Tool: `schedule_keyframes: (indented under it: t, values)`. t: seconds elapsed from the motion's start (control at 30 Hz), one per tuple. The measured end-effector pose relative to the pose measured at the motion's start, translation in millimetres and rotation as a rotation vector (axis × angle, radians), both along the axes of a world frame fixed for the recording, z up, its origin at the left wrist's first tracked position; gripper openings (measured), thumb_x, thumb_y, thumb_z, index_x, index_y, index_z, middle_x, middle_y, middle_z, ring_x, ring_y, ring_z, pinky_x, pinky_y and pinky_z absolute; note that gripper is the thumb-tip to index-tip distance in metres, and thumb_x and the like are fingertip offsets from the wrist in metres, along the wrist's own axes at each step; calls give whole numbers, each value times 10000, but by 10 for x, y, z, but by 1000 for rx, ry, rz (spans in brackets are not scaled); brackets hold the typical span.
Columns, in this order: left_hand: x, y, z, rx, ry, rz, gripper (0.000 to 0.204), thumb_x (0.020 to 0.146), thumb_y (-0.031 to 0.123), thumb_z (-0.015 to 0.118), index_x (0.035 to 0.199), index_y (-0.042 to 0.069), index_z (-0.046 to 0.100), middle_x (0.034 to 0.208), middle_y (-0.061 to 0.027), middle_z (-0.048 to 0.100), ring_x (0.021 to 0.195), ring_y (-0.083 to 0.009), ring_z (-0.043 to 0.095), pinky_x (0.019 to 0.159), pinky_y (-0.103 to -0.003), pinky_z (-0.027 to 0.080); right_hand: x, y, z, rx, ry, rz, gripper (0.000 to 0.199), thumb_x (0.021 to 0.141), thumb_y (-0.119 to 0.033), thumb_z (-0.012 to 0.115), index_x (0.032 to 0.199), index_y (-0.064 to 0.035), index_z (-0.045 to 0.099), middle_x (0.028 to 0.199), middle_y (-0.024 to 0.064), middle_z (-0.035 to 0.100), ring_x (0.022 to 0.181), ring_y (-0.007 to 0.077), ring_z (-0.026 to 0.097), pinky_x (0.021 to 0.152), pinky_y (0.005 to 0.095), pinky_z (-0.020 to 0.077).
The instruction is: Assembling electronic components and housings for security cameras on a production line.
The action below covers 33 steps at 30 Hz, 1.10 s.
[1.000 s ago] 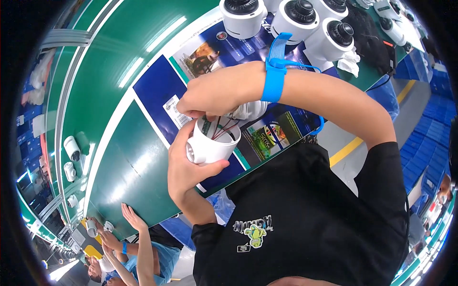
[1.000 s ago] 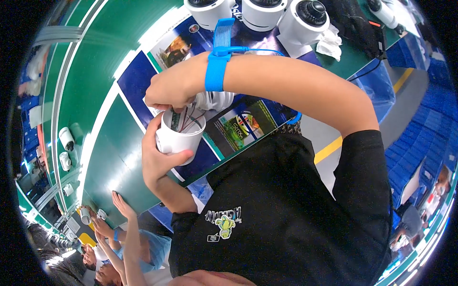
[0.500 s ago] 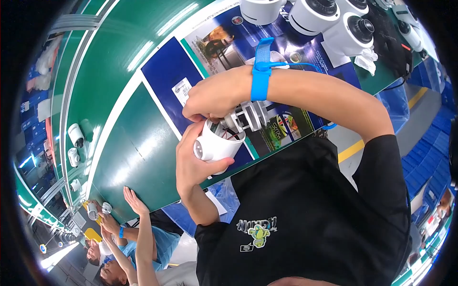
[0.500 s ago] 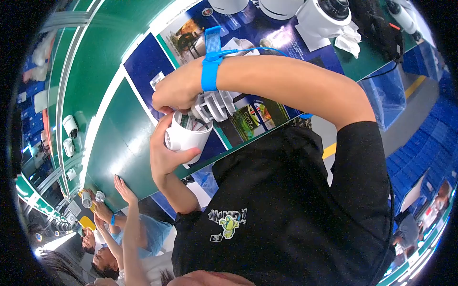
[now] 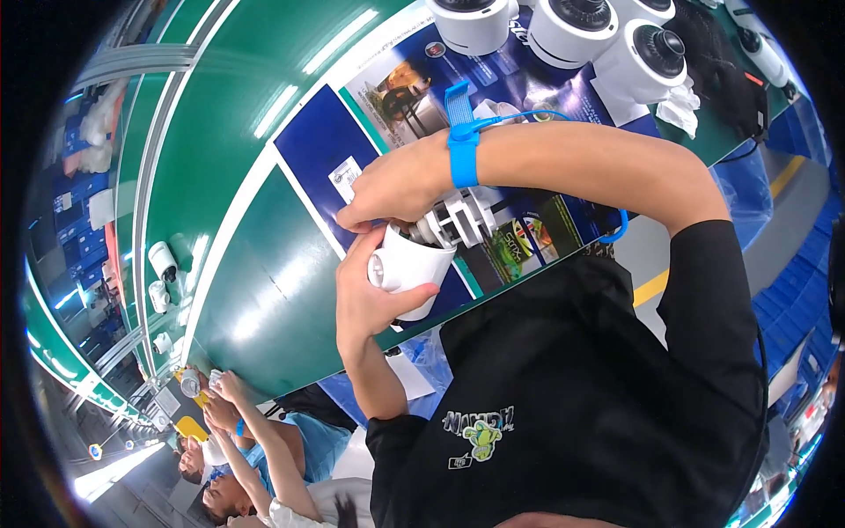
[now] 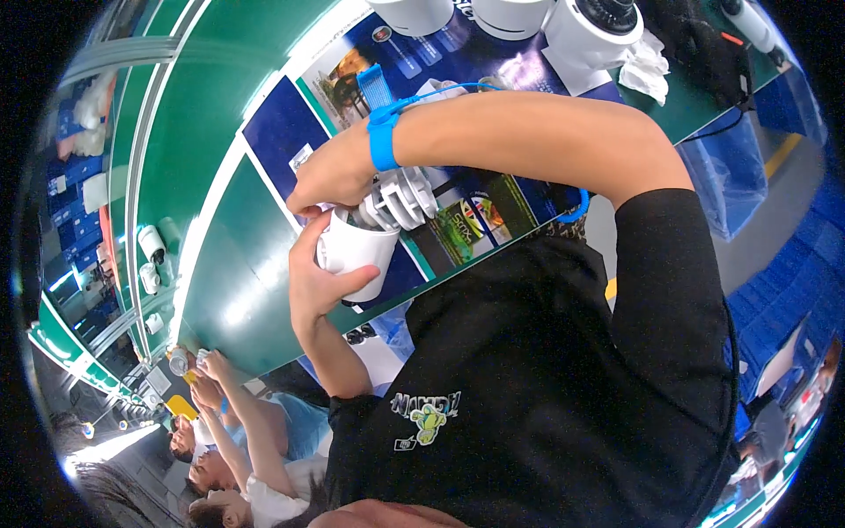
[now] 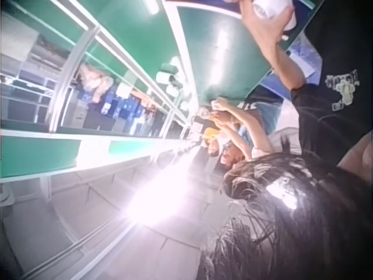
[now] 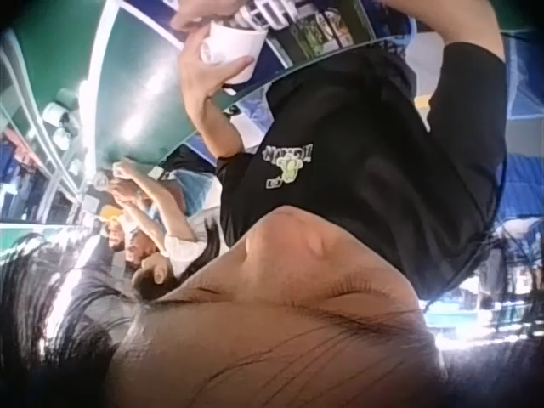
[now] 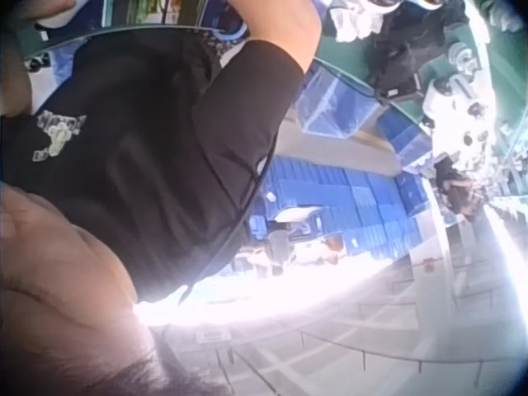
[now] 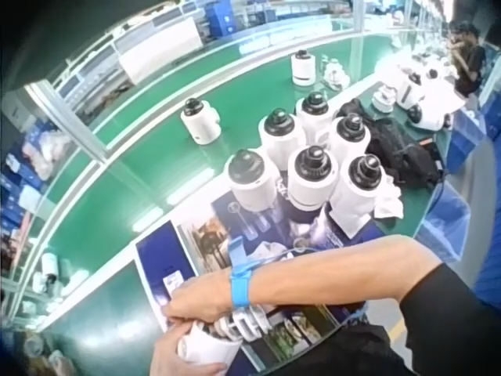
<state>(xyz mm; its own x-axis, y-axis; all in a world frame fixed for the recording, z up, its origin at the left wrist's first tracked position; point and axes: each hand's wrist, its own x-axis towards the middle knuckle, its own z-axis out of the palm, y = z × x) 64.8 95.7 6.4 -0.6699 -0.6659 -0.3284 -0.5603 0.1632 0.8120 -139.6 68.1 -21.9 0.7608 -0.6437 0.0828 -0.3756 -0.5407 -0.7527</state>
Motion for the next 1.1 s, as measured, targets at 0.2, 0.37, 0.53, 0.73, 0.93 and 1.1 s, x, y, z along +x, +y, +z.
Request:
schedule_keyframes:
  t: [0.2, 0.37, 0.53, 0.73, 0.93, 1.1]
  values:
    - [-23, 75, 80, -8, -46, 34, 854, 490, 155, 893, 1244, -20, 531, 1077, -153, 633, 982, -218, 630, 853, -336, 487, -240, 95, 67, 51, -127, -102, 258, 772, -89, 695, 1007, -9, 628, 908, 207, 674, 902, 358, 650, 765, 429, 512]
    - [41, 208, 90, -599, -189, -92, 945, 471, 166, 909, 1300, 32, 476, 1264, -154, 561, 1101, -335, 556, 903, -412, 432, -328, 992, 93, -155, -124, -719, 931, 626, -371, 834, 1367, -25, 388, 1276, 192, 507, 1179, 371, 517, 878, 480, 491]
    - [100, 291, -87, -1033, -165, -208, 945, 526, 321, 878, 1326, 64, 444, 1295, -136, 556, 1126, -334, 538, 917, -456, 383, -131, 1295, -128, -38, -91, -830, 936, 598, -130, 819, 1404, -45, 351, 1253, 164, 530, 1134, 344, 533, 910, 424, 431]
    - [3, 555, -182, -996, -156, -103, 852, 722, 459, 765, 1340, -8, 409, 1349, -209, 479, 1231, -392, 462, 1025, -513, 321, -374, 953, -138, -152, 30, -721, 854, 605, 10, 726, 1383, -39, 379, 1274, 161, 508, 1182, 343, 496, 936, 438, 439]
    - [-112, 691, -167, -984, -159, 107, 744, 676, 305, 814, 1278, 10, 492, 1290, -167, 531, 1192, -352, 493, 990, -454, 352, -414, 697, 98, -295, -115, -499, 540, 689, -70, 734, 1196, -17, 557, 1292, 169, 512, 1216, 350, 485, 944, 449, 458]
    - [-92, 638, -128, -944, -131, 122, 878, 558, 378, 888, 1267, 24, 510, 1226, -149, 556, 1129, -327, 515, 951, -430, 361, 168, 127, 246, -111, 316, -393, 168, 745, -155, 674, 861, -35, 686, 908, 122, 691, 927, 282, 638, 749, 420, 517]
